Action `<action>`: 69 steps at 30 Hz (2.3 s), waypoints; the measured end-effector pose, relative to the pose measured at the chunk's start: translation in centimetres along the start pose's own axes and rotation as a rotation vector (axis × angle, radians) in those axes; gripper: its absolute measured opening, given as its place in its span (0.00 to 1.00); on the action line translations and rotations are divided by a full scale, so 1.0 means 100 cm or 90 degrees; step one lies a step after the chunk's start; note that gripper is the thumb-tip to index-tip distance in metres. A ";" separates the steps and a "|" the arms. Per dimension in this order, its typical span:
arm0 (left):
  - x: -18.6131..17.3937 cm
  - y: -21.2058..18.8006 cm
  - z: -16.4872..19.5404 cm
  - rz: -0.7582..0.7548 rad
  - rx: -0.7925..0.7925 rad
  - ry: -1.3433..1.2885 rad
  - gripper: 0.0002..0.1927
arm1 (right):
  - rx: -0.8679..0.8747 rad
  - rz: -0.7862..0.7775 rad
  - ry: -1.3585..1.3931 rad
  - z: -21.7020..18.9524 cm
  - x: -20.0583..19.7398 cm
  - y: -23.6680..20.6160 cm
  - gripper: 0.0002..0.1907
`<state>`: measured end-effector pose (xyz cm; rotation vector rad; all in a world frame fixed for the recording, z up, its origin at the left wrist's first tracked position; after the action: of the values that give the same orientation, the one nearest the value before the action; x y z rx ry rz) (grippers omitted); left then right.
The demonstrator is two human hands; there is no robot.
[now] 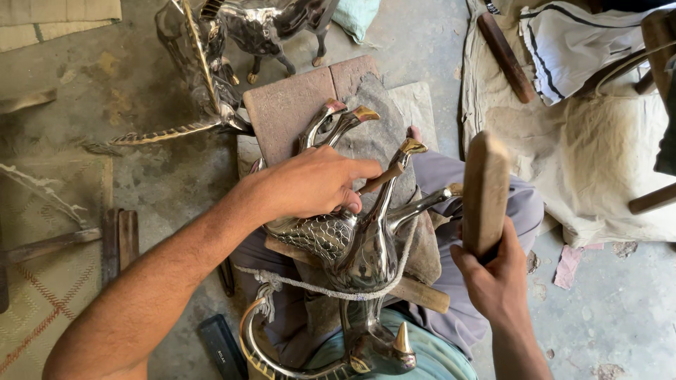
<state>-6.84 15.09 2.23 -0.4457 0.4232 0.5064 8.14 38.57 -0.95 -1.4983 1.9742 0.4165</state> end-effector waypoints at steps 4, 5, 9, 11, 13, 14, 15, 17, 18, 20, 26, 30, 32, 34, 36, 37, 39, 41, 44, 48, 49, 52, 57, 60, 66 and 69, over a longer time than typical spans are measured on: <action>-0.001 -0.004 0.005 0.030 0.049 -0.031 0.12 | -0.143 0.049 -0.218 -0.033 -0.001 0.009 0.26; -0.003 -0.006 0.006 0.047 0.066 -0.030 0.12 | -0.217 0.078 -0.289 -0.045 -0.001 0.010 0.26; -0.008 -0.014 -0.004 0.088 -0.029 -0.008 0.17 | -0.091 -0.023 -0.160 -0.042 0.005 0.026 0.27; -0.006 -0.016 -0.009 0.061 -0.084 -0.025 0.17 | -0.087 -0.020 -0.223 -0.042 0.004 0.027 0.30; -0.009 -0.016 -0.002 0.075 -0.036 -0.033 0.18 | 0.000 -0.041 -0.170 -0.031 0.003 0.024 0.25; -0.010 -0.016 0.002 0.081 -0.012 -0.038 0.19 | 0.045 -0.052 -0.145 -0.024 0.003 0.021 0.23; -0.007 -0.014 0.001 0.052 -0.030 -0.018 0.19 | -0.020 -0.039 -0.192 -0.029 0.002 0.017 0.25; 0.000 -0.011 -0.002 -0.009 -0.065 0.025 0.18 | -0.149 -0.011 -0.283 -0.038 0.001 0.006 0.30; 0.001 -0.010 -0.001 -0.016 -0.050 0.023 0.16 | -0.099 -0.016 -0.236 -0.030 0.002 0.002 0.29; 0.003 -0.010 -0.001 -0.032 -0.020 0.018 0.15 | 0.000 -0.026 -0.141 -0.014 0.011 -0.008 0.28; 0.007 -0.019 -0.009 -0.027 -0.001 -0.034 0.27 | -0.010 0.119 -0.214 -0.009 0.020 -0.039 0.27; 0.011 -0.035 0.006 0.015 0.137 0.088 0.30 | -0.225 0.238 -0.215 -0.032 0.019 -0.052 0.26; 0.017 -0.039 0.007 0.003 0.135 0.175 0.26 | -0.307 0.235 -0.308 -0.039 0.022 -0.054 0.28; 0.015 -0.040 0.003 0.014 0.088 0.095 0.24 | -0.246 0.190 -0.301 -0.030 0.021 -0.048 0.28; 0.006 -0.043 -0.002 0.072 0.052 0.050 0.18 | -0.161 0.147 -0.241 -0.017 0.020 -0.039 0.27; -0.001 -0.044 -0.004 0.125 0.039 0.042 0.14 | -0.105 0.123 -0.186 -0.008 0.019 -0.034 0.27; -0.011 -0.048 -0.006 0.210 0.019 0.006 0.13 | -0.040 0.087 -0.129 0.003 0.019 -0.028 0.27; -0.017 -0.052 -0.009 0.279 0.007 -0.050 0.16 | -0.023 0.063 -0.126 0.006 0.019 -0.022 0.27; -0.014 -0.052 -0.010 0.286 0.020 -0.085 0.19 | -0.070 0.076 -0.141 -0.002 0.014 -0.014 0.31; -0.011 -0.046 -0.016 0.284 -0.032 -0.075 0.18 | -0.056 -0.008 -0.157 -0.014 0.012 0.008 0.32; -0.010 -0.043 -0.015 0.283 -0.025 -0.065 0.18 | -0.039 -0.038 -0.145 -0.016 0.012 0.014 0.33; -0.008 -0.039 -0.013 0.269 -0.042 -0.058 0.16 | -0.091 -0.056 -0.151 -0.036 0.010 0.033 0.33; -0.005 -0.040 -0.005 0.268 -0.046 -0.021 0.16 | -0.238 -0.129 -0.328 -0.074 0.003 0.056 0.27; -0.004 -0.043 -0.007 0.280 -0.068 -0.021 0.14 | -0.286 -0.134 -0.374 -0.093 0.002 0.066 0.26; 0.002 -0.053 -0.024 0.401 -0.145 -0.027 0.18 | -0.280 -0.227 -0.492 -0.115 0.021 0.102 0.29; 0.001 -0.062 -0.033 0.465 -0.134 -0.016 0.20 | -0.313 -0.252 -0.560 -0.131 0.035 0.123 0.23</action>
<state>-4.23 8.61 1.34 -0.4800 0.5076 1.2716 -7.78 32.04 5.33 -1.5489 0.8978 1.1957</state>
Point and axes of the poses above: each hand's wrist, its own y-axis towards the middle knuckle, its own x-axis out of the palm, z = x × y, the point moved 7 cm from there along y, towards the middle knuckle, and after that the axes turned 7 degrees about -y, right-handed, at the moved point
